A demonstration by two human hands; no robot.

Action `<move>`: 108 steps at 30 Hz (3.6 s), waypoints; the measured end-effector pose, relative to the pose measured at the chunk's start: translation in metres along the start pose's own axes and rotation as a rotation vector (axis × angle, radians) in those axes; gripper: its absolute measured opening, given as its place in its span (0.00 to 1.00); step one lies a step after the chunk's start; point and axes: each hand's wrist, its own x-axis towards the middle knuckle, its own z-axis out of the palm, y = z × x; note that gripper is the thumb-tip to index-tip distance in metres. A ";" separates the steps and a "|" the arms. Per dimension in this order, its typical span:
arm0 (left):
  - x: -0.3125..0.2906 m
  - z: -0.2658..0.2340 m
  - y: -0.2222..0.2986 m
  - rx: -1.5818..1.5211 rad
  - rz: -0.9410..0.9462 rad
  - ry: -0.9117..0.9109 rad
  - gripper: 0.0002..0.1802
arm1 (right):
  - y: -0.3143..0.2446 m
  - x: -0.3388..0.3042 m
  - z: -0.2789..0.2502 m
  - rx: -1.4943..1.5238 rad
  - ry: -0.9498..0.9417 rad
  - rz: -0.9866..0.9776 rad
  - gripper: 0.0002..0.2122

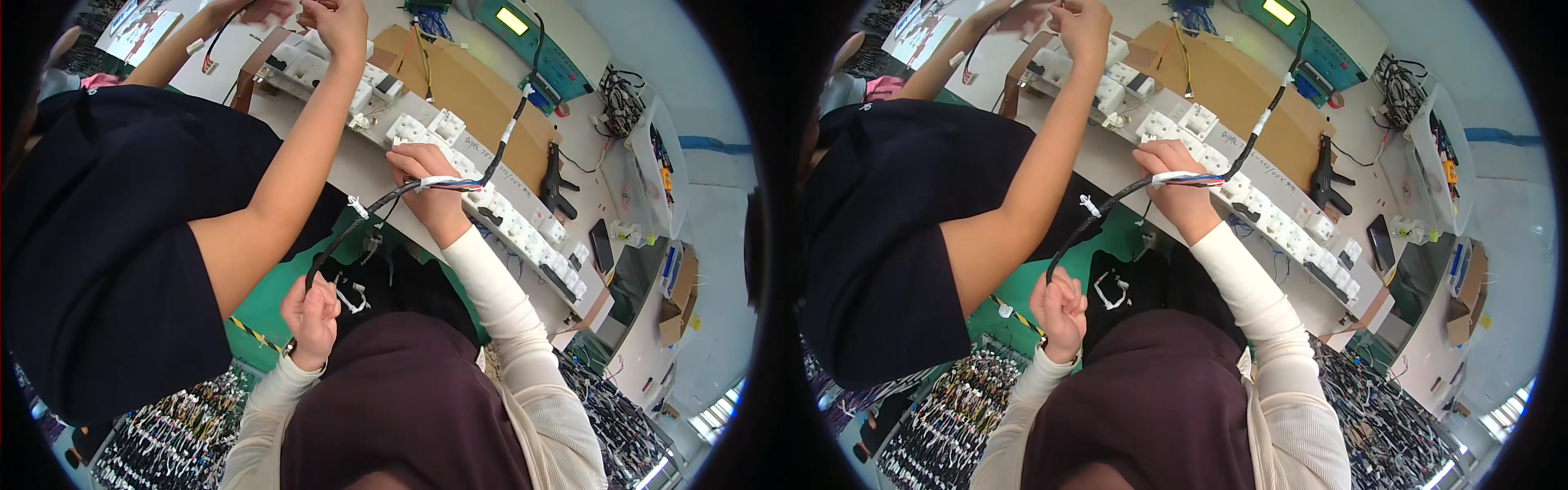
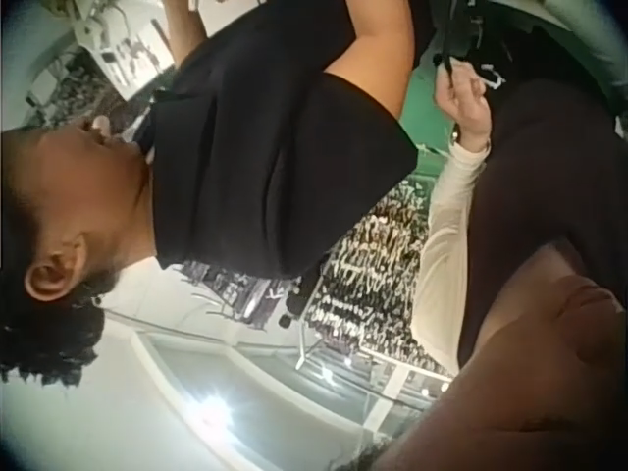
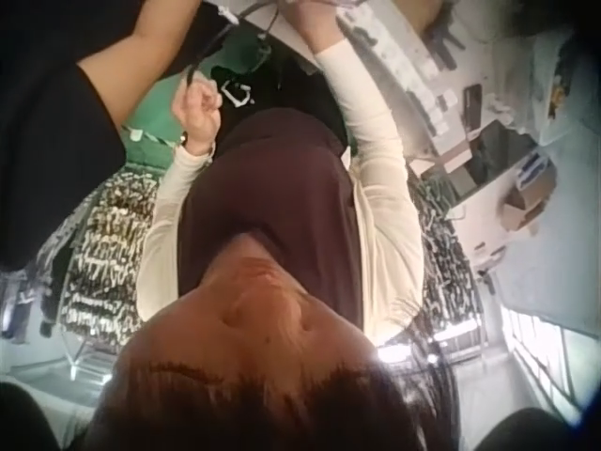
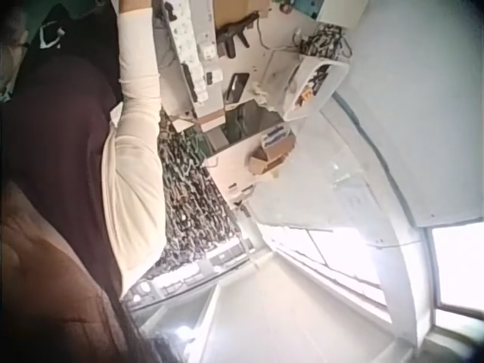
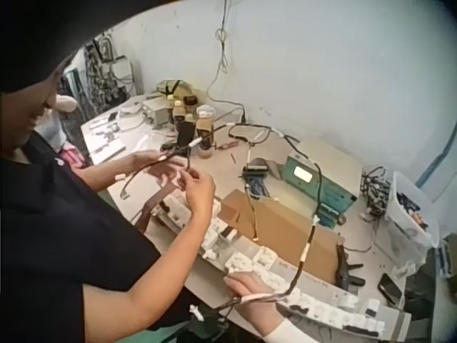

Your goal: The person assembles wiring harnesses by hand, picking individual wires from a wire rack and routing them into an assembly fixture.

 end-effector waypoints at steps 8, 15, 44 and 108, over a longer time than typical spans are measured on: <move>0.006 0.016 0.016 -0.068 -0.140 -0.126 0.15 | 0.001 0.038 -0.011 0.048 -0.120 0.313 0.06; 0.026 0.044 0.022 -0.094 -0.223 0.045 0.11 | 0.011 0.035 0.001 -0.129 -0.136 0.371 0.19; 0.088 0.129 -0.029 0.644 -0.018 -0.559 0.13 | 0.010 0.083 -0.143 0.904 0.314 0.768 0.20; 0.163 0.115 -0.071 0.674 0.205 0.041 0.07 | 0.010 -0.009 -0.049 0.159 -0.117 0.405 0.10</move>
